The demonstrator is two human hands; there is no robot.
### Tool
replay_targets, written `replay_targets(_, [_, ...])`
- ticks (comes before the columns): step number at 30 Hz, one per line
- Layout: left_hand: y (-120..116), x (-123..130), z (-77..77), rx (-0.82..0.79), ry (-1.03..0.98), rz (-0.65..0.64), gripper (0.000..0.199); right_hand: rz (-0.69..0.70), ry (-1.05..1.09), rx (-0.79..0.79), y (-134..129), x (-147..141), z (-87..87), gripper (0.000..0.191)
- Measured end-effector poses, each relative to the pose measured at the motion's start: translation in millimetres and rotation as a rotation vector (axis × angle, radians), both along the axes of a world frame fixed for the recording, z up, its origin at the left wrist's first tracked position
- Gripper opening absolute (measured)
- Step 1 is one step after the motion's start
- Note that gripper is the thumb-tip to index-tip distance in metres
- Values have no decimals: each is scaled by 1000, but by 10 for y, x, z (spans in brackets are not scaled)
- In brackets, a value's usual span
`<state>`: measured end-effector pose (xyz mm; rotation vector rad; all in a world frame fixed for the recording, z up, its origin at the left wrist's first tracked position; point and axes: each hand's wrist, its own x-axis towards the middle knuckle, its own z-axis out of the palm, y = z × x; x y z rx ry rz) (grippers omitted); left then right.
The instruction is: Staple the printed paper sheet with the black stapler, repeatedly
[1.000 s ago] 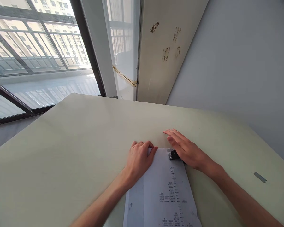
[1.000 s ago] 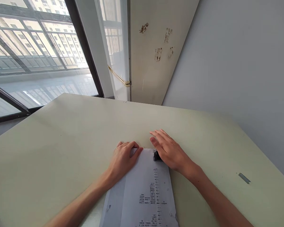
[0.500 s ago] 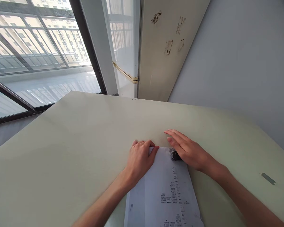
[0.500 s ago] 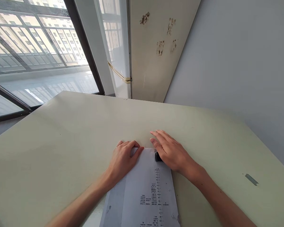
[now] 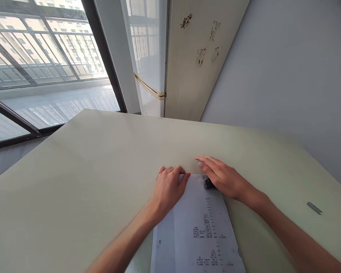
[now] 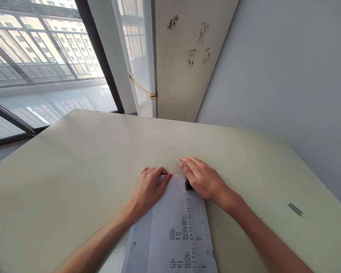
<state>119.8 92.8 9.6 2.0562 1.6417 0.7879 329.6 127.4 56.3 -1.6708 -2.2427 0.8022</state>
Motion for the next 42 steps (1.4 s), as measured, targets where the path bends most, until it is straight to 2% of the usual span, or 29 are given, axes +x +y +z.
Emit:
replay_targets(8, [-2,0,-9,2,8,4,28,-9,71,-26,4,77,-28,51])
replay_targets(25, [-4,22,-16,7,20,18,24,-17,-21,13,-28,-42,15,50])
replay_targets(39, [-6,26,-22,5,8,26,23,38,-352,-44,-2,-149,-6,56])
replay_targets(42, [-3,19,-7,1,7,24,23,71,-431,2,-9,-191,-62,56])
